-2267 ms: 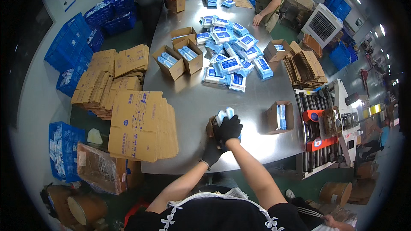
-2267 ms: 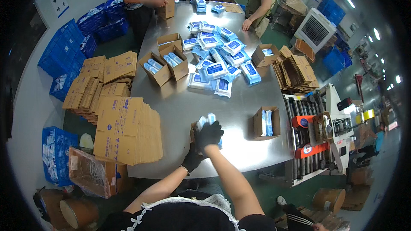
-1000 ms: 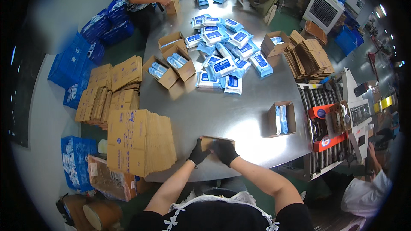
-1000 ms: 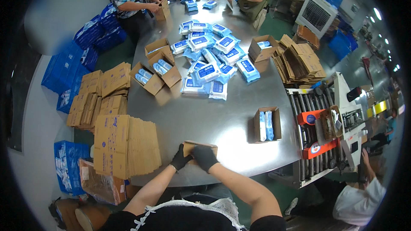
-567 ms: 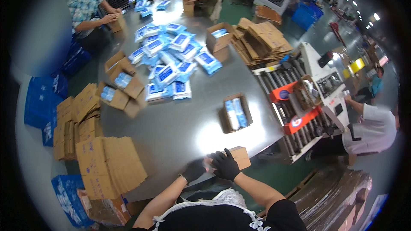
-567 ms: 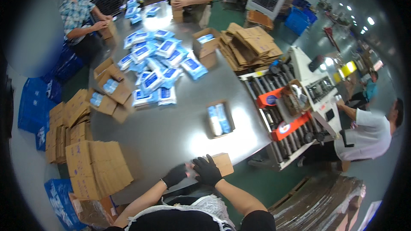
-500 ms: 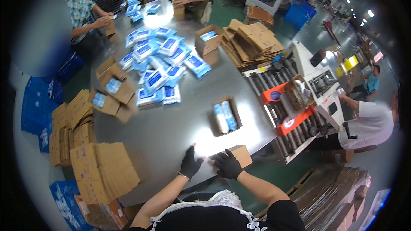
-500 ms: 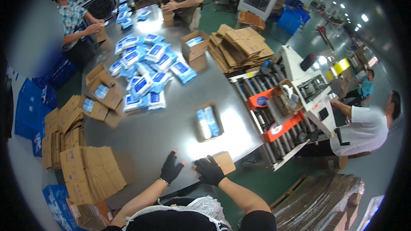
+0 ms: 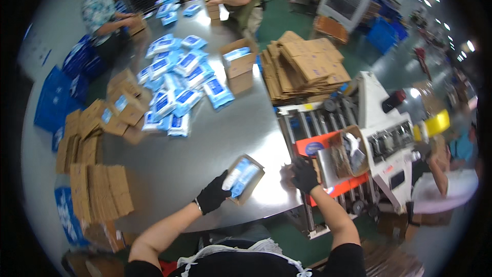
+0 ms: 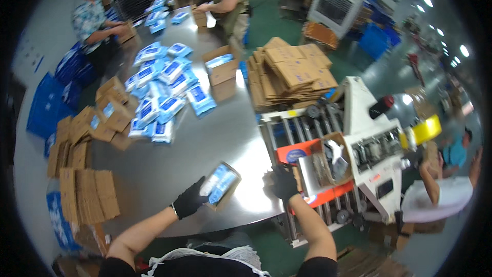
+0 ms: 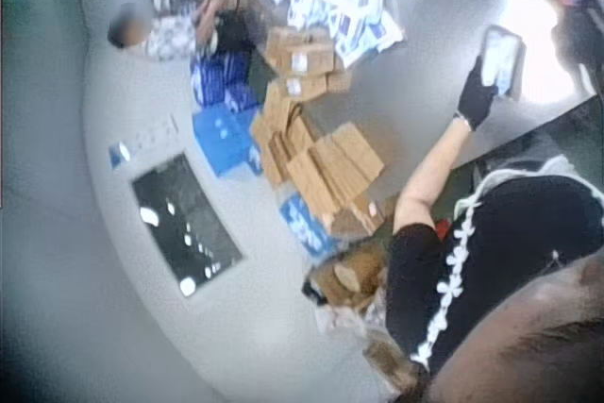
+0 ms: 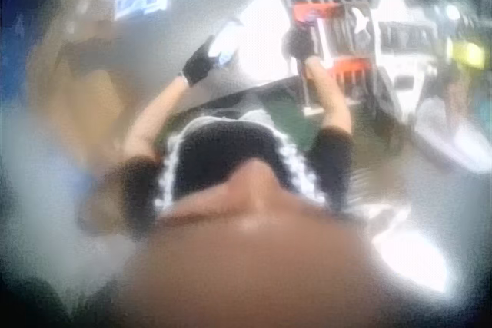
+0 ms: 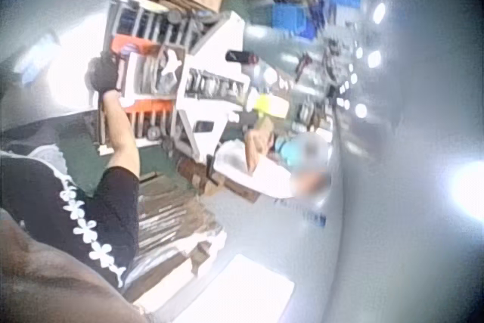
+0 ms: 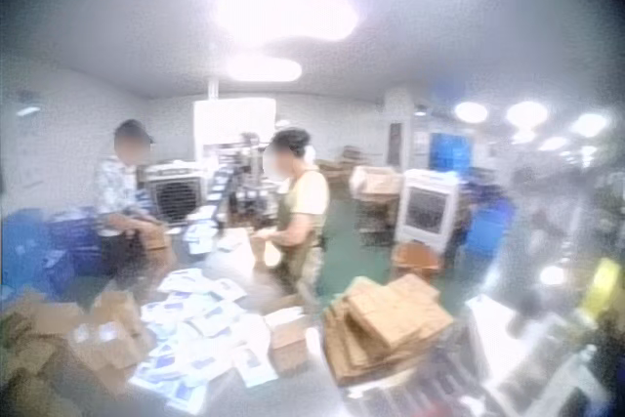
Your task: The person folds small cardboard boxes, places packs of wet wipes into the boxes by hand, and sets the filled boxes on a metal table or a conveyor belt.
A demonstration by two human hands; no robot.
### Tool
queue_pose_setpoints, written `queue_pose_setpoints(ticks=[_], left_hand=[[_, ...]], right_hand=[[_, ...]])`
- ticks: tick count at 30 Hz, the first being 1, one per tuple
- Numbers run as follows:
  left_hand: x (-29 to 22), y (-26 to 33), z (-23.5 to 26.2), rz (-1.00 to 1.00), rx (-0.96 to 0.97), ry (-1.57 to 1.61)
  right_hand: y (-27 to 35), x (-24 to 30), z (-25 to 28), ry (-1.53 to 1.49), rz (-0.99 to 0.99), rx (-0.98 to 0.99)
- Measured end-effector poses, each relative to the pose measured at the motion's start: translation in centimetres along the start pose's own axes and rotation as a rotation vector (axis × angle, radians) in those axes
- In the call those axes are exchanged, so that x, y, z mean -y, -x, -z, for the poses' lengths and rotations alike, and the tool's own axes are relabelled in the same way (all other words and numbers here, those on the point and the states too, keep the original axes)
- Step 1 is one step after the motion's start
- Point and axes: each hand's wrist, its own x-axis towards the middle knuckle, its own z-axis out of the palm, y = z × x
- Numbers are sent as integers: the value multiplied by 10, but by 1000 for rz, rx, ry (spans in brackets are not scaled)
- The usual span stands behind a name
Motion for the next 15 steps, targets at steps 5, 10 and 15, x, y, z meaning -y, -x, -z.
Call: queue_pose_setpoints(ticks=[5,10,15], left_hand=[[-39,-41,38,234,470,-328],[6,-85,8,-345,529,-1003],[29,-72,-17,-166,102,-365]], right_hand=[[-34,94,17,-783,-156,245],[-82,111,-9,-644,327,591],[-109,117,-16,-726,-72,392]])
